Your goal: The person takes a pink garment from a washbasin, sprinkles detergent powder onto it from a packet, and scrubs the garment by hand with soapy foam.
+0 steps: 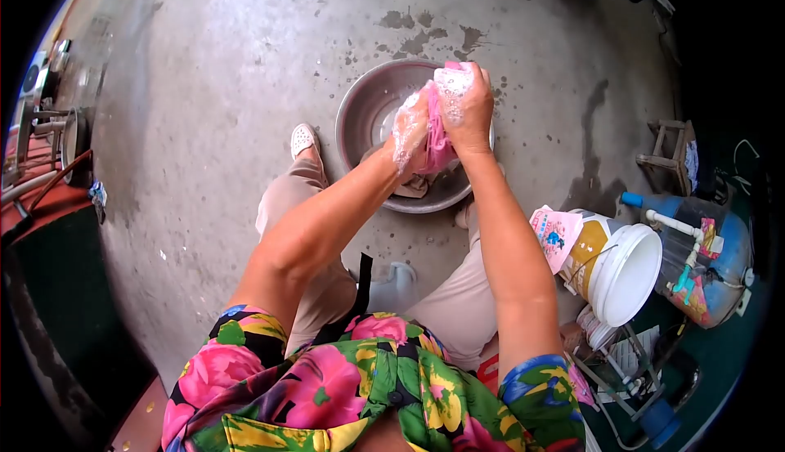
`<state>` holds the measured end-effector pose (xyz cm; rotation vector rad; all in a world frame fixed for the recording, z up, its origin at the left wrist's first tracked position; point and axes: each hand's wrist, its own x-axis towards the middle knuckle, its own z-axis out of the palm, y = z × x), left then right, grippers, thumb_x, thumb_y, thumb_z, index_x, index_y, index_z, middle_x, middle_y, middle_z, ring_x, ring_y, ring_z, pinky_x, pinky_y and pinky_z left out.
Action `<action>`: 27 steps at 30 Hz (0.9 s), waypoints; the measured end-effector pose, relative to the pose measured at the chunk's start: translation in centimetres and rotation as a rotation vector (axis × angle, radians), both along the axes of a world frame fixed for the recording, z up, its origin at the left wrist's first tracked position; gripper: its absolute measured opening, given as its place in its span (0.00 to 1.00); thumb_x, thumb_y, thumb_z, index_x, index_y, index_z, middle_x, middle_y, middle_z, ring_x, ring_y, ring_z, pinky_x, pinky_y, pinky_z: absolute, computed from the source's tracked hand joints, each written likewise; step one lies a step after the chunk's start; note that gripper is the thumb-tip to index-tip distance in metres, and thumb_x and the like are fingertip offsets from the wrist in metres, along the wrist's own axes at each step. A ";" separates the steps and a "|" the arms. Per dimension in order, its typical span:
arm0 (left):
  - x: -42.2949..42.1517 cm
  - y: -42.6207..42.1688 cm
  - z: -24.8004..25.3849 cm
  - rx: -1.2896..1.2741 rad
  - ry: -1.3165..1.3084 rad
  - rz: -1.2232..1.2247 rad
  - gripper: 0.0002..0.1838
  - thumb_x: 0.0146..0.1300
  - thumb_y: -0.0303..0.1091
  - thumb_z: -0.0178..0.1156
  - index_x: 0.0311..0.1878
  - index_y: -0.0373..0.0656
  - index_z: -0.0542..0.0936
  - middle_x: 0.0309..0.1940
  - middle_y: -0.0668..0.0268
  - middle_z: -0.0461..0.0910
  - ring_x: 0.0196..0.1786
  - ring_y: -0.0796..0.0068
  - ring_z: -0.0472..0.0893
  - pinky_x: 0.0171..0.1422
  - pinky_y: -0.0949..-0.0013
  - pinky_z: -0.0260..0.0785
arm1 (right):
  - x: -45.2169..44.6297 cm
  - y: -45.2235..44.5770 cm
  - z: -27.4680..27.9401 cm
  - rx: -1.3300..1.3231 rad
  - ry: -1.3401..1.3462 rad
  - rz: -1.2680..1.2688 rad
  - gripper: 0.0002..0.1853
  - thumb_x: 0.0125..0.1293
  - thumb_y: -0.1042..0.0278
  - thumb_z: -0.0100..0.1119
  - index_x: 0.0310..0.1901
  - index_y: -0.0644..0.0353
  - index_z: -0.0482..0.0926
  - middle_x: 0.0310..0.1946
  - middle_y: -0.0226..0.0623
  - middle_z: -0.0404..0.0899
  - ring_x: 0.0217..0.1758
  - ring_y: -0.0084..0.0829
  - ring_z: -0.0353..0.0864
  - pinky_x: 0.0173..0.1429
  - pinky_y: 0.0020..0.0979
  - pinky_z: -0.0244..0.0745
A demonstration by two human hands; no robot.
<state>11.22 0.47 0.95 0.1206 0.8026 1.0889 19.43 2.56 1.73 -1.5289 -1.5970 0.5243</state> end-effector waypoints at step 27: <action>-5.0 3.5 0.2 0.231 0.308 0.024 0.17 0.60 0.46 0.50 0.41 0.41 0.73 0.33 0.65 0.75 0.34 0.72 0.75 0.41 0.71 0.68 | 4.8 1.5 -0.1 -0.417 1.150 -0.035 0.07 0.54 0.75 0.59 0.35 0.62 0.73 0.30 0.25 0.72 0.33 0.19 0.73 0.39 0.23 0.69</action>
